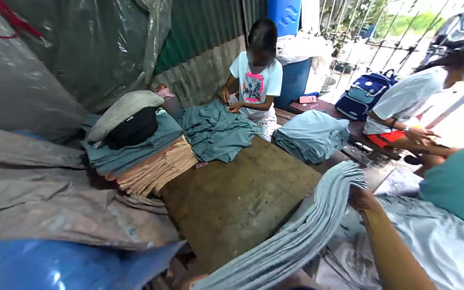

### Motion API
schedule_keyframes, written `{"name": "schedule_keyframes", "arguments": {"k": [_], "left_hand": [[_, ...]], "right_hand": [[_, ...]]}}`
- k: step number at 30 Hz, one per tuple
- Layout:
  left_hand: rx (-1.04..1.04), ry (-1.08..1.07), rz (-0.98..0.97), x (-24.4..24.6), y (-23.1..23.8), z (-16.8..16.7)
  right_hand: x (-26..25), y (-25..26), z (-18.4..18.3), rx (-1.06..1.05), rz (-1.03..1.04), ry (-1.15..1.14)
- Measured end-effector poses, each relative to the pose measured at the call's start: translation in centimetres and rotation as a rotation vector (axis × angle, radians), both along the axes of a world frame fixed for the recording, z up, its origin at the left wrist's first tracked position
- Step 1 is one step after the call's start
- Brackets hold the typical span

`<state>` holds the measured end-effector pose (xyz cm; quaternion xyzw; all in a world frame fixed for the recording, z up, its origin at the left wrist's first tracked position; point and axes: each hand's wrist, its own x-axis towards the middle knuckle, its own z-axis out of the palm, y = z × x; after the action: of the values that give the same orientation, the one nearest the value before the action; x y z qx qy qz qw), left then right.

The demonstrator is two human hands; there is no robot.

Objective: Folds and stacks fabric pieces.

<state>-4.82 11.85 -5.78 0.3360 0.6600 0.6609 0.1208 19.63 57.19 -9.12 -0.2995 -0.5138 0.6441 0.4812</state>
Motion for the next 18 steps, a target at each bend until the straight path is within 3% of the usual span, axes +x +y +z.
{"name": "schedule_keyframes", "arguments": {"k": [4, 6, 9, 11, 14, 16, 18], "left_hand": [[-0.036, -0.161, 0.217, 2.3, 0.9, -5.7], [0.043, -0.154, 0.227, 2.3, 0.4, -5.0], [0.133, 0.046, 0.176, 1.8, -1.8, -1.5], [0.105, -0.021, 0.348, 2.2, -1.9, -1.1], [-0.082, -0.079, 0.47, 1.9, -1.3, -2.4], [-0.059, -0.01, 0.458, 2.1, -1.5, -1.9], [0.042, -0.079, 0.466, 2.8, -1.7, -0.7]], "right_hand": [[2.1, -2.2, -2.8, 0.017, 0.152, -0.3], [2.1, -2.4, -2.1, 0.013, 0.108, -0.281], [2.5, -2.7, 1.3, -0.001, 0.023, -0.082], [2.1, -3.7, 2.5, -0.059, -0.011, -0.048], [1.3, -4.0, -1.1, -0.074, 0.022, -0.066], [1.8, -3.2, -2.1, 0.05, 0.081, -0.031], [2.6, -3.1, -1.5, 0.139, 0.081, 0.009]]}}
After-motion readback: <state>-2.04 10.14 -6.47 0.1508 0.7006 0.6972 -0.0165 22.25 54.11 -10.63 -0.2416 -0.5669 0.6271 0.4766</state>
